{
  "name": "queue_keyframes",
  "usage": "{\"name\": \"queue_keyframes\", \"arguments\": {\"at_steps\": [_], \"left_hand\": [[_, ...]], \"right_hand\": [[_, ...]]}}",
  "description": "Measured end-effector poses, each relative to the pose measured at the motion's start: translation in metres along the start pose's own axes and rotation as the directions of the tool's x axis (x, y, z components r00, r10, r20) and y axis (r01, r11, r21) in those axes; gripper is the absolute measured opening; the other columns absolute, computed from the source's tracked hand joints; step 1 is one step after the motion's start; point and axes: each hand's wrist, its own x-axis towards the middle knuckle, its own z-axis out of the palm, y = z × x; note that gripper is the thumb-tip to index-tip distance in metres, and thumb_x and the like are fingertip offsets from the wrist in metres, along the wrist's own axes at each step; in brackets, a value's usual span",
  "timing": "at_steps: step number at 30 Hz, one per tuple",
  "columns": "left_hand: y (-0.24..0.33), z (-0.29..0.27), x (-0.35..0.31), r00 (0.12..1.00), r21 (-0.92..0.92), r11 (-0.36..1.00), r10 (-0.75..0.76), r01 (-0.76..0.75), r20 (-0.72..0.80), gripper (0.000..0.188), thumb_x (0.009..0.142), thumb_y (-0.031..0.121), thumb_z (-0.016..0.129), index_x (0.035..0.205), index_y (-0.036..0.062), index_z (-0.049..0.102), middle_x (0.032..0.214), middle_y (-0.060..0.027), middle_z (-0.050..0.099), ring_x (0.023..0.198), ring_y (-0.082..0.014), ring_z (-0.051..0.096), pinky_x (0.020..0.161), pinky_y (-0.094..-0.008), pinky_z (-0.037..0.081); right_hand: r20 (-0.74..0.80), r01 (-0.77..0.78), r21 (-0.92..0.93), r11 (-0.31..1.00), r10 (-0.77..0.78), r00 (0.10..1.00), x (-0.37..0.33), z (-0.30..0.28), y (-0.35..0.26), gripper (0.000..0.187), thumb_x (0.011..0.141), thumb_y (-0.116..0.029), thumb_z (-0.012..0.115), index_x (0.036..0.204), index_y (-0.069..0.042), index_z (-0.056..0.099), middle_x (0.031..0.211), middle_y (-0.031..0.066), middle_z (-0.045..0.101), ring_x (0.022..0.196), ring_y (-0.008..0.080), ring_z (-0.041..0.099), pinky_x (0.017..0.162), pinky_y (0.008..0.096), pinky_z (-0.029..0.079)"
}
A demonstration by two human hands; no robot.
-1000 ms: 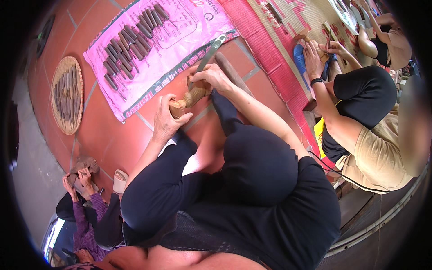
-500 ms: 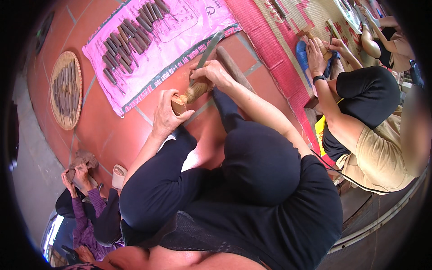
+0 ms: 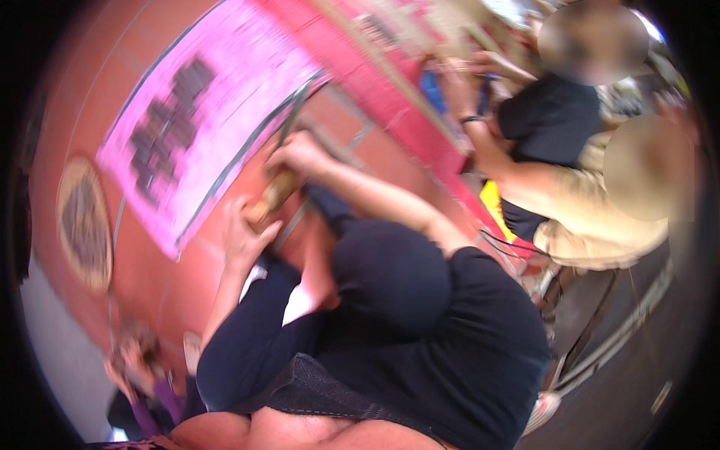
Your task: The person carves a small wooden object using a knife while sitting on the floor. They hold the object in one hand and use the knife in the other to shape it, occasionally adjusting their grip.
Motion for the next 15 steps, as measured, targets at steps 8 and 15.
{"name": "queue_keyframes", "arguments": {"at_steps": [8,15], "left_hand": [[0.015,0.007,-0.002,0.999,-0.115,0.993,-0.011,0.005,-0.048,0.067,0.066,0.027,0.082,0.119,0.0061,0.046,0.107,-0.0138,0.049,0.098,-0.0343,0.056,0.083,-0.0447,0.046],[0.006,0.008,-0.001,0.997,-0.154,0.988,-0.030,0.019,-0.074,0.065,0.067,0.026,0.081,0.118,0.0057,0.047,0.107,-0.0139,0.049,0.099,-0.0332,0.055,0.086,-0.0425,0.045]], "right_hand": [[0.063,-0.128,0.183,0.975,0.119,0.991,-0.004,-0.009,0.016,0.021,0.068,-0.011,0.073,0.086,-0.001,0.072,0.081,0.0048,0.071,0.075,0.0126,0.064,0.068,0.0289,0.051],[0.081,0.022,0.140,0.990,-0.034,0.996,-0.007,0.005,0.015,0.022,0.069,-0.013,0.073,0.086,0.001,0.071,0.078,0.0037,0.069,0.077,0.0114,0.062,0.072,0.0266,0.049]]}}
